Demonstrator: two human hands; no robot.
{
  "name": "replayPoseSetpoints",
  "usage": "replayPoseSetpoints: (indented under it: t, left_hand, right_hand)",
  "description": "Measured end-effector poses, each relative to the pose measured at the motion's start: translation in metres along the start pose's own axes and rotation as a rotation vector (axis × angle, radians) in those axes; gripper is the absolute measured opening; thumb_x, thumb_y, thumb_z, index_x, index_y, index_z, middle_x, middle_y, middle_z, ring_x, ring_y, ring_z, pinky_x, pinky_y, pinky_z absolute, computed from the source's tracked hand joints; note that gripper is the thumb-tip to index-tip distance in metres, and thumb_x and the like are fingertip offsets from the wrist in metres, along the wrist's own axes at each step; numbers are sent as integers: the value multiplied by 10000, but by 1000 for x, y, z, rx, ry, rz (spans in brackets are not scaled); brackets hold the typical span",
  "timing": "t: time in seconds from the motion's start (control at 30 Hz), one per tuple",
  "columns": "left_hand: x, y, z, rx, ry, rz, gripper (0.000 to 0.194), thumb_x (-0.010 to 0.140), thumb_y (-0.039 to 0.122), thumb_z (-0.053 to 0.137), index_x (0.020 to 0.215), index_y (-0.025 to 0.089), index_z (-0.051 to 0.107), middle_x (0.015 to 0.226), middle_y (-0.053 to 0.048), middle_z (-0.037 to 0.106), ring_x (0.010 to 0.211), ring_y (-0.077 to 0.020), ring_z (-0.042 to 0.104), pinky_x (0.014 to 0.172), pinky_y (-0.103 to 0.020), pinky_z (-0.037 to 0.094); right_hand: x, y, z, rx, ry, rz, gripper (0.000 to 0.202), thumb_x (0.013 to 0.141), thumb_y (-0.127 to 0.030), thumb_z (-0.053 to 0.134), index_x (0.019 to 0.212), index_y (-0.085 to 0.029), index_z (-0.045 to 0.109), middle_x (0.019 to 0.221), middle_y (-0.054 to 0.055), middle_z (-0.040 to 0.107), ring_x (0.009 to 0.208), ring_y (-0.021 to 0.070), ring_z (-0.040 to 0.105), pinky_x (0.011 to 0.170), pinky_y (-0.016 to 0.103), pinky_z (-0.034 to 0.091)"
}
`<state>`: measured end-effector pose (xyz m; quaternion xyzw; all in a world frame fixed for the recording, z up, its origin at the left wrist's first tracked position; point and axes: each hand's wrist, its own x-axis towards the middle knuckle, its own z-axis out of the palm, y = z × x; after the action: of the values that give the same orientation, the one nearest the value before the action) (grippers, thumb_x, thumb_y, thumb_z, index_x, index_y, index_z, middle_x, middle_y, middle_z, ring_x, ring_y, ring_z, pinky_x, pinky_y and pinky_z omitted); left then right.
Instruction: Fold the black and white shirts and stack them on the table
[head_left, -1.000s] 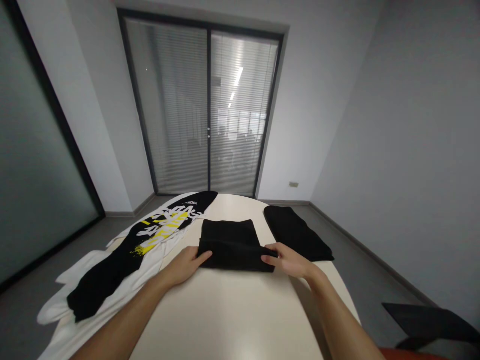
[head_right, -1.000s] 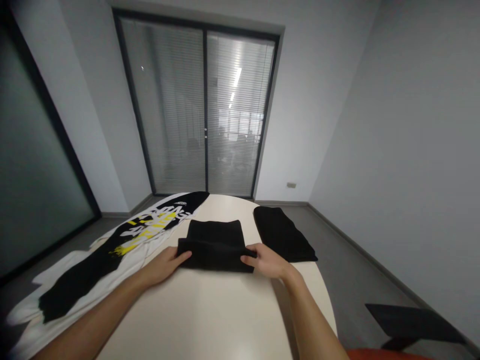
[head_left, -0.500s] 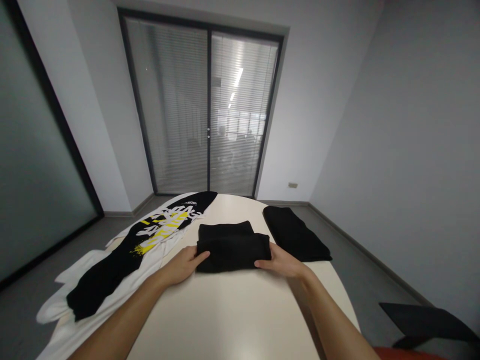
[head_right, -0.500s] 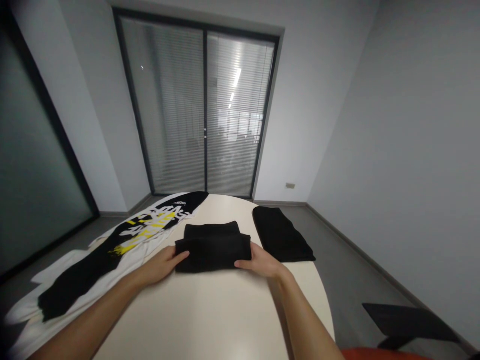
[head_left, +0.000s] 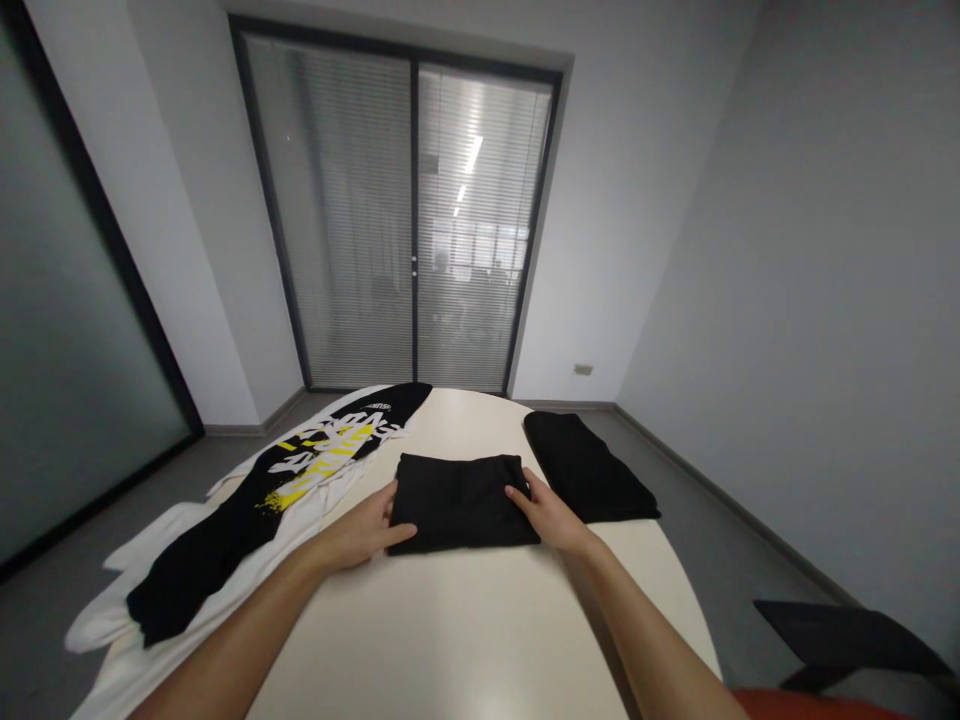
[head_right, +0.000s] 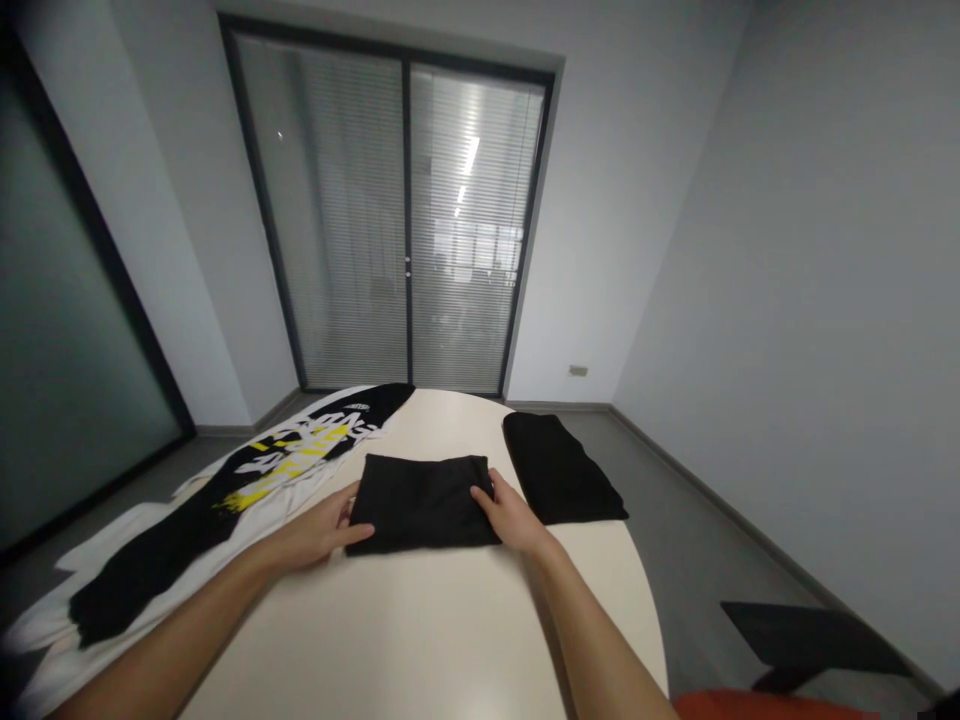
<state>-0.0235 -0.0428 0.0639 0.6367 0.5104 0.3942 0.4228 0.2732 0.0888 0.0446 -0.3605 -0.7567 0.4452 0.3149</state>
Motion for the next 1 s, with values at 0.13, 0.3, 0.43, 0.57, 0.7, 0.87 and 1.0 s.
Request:
replayPoseSetpoints:
  t: [0.13,0.3,0.43,0.57,0.7,0.87,1.0]
  left_hand:
    - [4,-13,5,39,154,-164,536,766,454,715,1183,160,552,808,-43,717,817,-253,686,736,-344,524]
    - [11,-23,16,64,322,-202,448,796,415,671,1138,158,538,779,-39,704,752,-230,678,686,-304,490]
    - [14,-21,19,309,391,-259,190,908,356,492,981,188,542,742,-24,670,749,-218,668,705,-302,467]
    - [14,-19,16,366,408,-276,179,956,312,373,935,198,509,881,-68,687,883,-231,672,769,-315,466]
    - [15,-18,16,364,423,-303,167,966,283,364,971,187,500,974,-100,700,953,-237,671,795,-313,466]
    - [11,-8,17,588,410,-357,148,992,273,379,1027,184,492,900,-103,709,893,-236,693,738,-290,442]
    - [8,1,20,839,408,-408,180,1013,300,385,1100,176,481,873,-122,715,862,-260,707,671,-286,409]
  right_hand:
    - [1,1,1,-245,131,-13,345,932,-539,465,1043,-218,524,821,22,655,752,199,626,683,297,466]
    - [-1,-9,7,-434,182,54,312,972,-490,384,1096,-239,520,743,27,648,702,211,639,630,269,400]
    - [-1,-17,9,-484,197,51,367,994,-492,323,1174,-234,512,780,47,664,751,217,655,664,272,398]
    - [-1,-13,2,-388,113,115,350,974,-487,371,1147,-217,513,716,10,638,659,182,600,612,261,380]
    - [-3,-6,-5,-292,3,77,227,941,-418,431,1037,-221,493,628,-49,568,553,141,483,546,242,322]
    - [-4,-6,-2,-375,27,45,185,963,-391,395,1041,-234,455,585,-71,500,557,145,469,564,242,300]
    - [-4,-8,2,-474,68,134,144,947,-295,421,1063,-219,460,595,-57,519,558,146,479,577,248,295]
